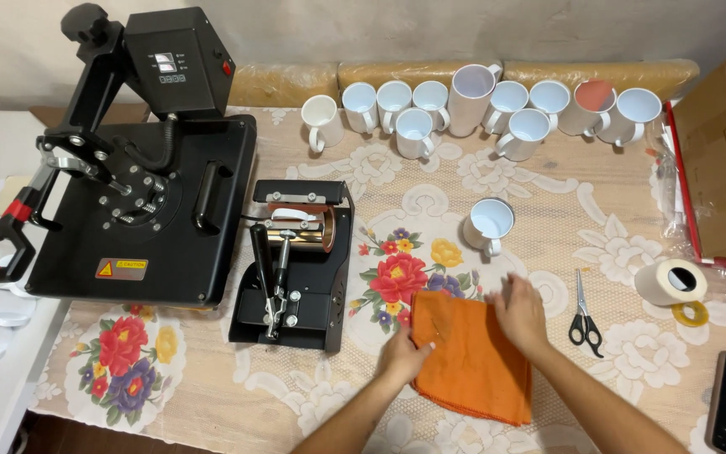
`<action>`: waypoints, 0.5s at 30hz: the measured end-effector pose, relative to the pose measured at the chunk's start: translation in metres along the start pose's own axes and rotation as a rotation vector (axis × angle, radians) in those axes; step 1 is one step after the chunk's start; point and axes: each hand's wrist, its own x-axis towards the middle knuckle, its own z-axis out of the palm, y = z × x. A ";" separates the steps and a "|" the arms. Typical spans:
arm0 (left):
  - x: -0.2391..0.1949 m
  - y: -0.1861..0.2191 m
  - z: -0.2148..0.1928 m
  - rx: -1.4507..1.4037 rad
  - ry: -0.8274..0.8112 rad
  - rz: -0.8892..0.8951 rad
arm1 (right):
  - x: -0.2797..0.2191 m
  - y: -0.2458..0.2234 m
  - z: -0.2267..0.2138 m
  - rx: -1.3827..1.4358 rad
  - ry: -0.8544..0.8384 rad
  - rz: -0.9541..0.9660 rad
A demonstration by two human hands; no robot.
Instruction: The person cleans a mug press machine using an orange cloth, wiping the heating element and surrounding parts. They then pick up a white mug, rotate it to show the printed design, and place it back on the table. Finally, they wipe the orange cloth on the table surface.
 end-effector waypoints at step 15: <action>0.022 -0.093 0.001 -0.330 0.147 0.511 | -0.090 -0.005 -0.009 0.360 0.078 0.343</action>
